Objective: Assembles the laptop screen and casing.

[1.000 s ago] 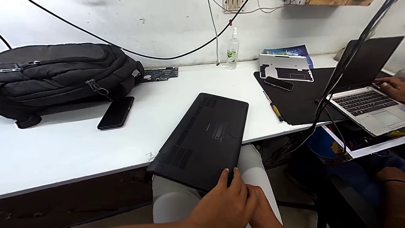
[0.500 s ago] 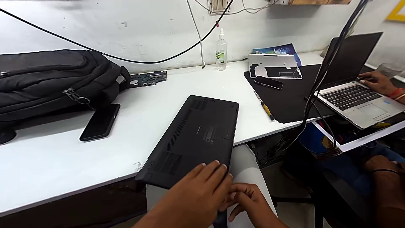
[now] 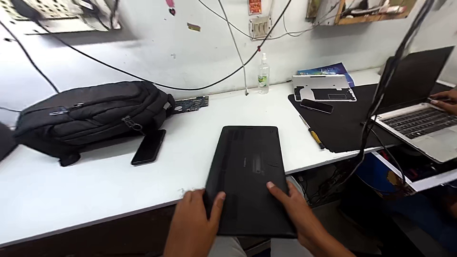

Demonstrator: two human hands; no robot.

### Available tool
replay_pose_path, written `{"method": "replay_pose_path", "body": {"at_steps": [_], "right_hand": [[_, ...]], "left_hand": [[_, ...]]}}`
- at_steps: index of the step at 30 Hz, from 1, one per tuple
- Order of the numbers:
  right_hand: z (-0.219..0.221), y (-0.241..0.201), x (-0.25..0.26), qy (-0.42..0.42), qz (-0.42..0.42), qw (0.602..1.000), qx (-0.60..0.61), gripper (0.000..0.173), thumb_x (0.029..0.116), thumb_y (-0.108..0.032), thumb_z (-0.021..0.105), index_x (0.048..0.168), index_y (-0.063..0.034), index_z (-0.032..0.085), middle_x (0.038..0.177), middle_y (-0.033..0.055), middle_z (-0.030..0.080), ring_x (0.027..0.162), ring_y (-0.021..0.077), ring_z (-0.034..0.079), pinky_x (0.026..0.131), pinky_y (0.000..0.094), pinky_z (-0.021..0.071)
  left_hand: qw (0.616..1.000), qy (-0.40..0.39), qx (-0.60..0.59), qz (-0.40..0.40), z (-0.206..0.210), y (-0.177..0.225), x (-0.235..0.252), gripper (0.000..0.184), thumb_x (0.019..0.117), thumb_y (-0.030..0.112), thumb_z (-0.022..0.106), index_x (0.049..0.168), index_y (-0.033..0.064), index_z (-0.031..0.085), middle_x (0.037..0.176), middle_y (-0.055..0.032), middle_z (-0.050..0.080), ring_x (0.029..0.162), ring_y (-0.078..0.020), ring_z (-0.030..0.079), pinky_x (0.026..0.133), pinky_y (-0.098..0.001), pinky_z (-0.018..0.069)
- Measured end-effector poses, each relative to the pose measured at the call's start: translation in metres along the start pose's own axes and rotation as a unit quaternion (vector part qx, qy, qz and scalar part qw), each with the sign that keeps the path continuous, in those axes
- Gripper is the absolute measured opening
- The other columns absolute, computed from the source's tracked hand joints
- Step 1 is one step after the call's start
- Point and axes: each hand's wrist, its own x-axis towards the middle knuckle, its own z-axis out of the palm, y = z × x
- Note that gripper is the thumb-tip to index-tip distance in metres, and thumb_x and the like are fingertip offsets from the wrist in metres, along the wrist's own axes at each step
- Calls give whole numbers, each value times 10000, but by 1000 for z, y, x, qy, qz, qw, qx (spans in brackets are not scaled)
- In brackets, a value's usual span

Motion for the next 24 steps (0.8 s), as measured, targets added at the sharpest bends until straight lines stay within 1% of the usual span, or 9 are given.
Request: {"method": "replay_pose_path", "body": {"at_steps": [2,5,7,10,12,16,18,21,24], "right_hand": [[-28,-11,9,-37,-3,998,-52,694,856,-344,840,1381,-34,507,1096,164,737,925,303,755,804,459,661],[-59,-30,14,-105,0,988,-113,669,809,-264,884,1348,-44,554,1107,175,737,925,322,755,813,463,658],[-67,-41,11,-134,-26,981,-137,658,811,-232,884,1350,-56,550,1122,170,735,940,319,754,827,453,658],[-73,-58,3,-153,-110,960,-209,643,799,-265,893,1340,-119,578,1097,118,748,934,287,754,811,429,662],[-75,-72,-5,-164,-180,931,-272,566,802,-308,888,1283,-174,619,1018,76,763,854,251,760,736,402,666],[-74,-103,-13,-232,-310,817,-428,474,848,-463,820,1259,-298,651,929,-104,747,777,49,720,647,260,636],[-68,-115,-13,-280,-358,738,-499,448,884,-483,770,1275,-306,640,906,-148,719,755,-34,675,616,200,594],[-54,-121,-13,-345,-397,621,-580,436,931,-454,702,1299,-237,619,834,-102,682,680,-12,630,551,226,531],[-50,-114,-12,-346,-415,554,-633,411,950,-457,655,1300,-242,631,845,-109,680,680,9,630,550,245,519]], "left_hand": [[995,-61,-67,-30,-12,11,-26,689,1001,601,510,1226,-34,654,1017,-185,694,895,-327,696,795,-545,582],[975,-114,-182,-51,-12,2,-47,515,1046,511,497,1044,29,679,772,-68,691,661,-210,684,624,-456,587],[967,-99,-225,-62,-7,-13,-48,512,1056,523,469,1072,61,690,846,-51,734,715,-192,724,650,-445,623],[966,29,-255,-40,-7,-34,-37,471,1068,448,494,1252,39,641,1012,-76,736,829,-172,733,691,-402,639],[963,119,-242,8,-14,-49,-26,479,1064,423,516,1320,28,606,1164,-103,700,1000,-162,703,810,-375,620],[949,144,-276,54,-27,-66,-10,735,1027,588,478,1543,71,398,1545,-126,477,1424,-255,459,1112,-469,457],[926,118,-355,60,-27,-65,-15,716,1023,640,433,1501,107,461,1429,-35,584,1310,-157,560,1068,-373,507],[886,117,-447,30,-14,-59,-45,415,1026,594,432,1222,283,623,1083,179,711,1020,24,673,910,-227,574],[860,119,-496,0,16,-65,-84,322,1025,559,464,1222,361,623,1120,230,705,1066,56,656,959,-213,549]]}}
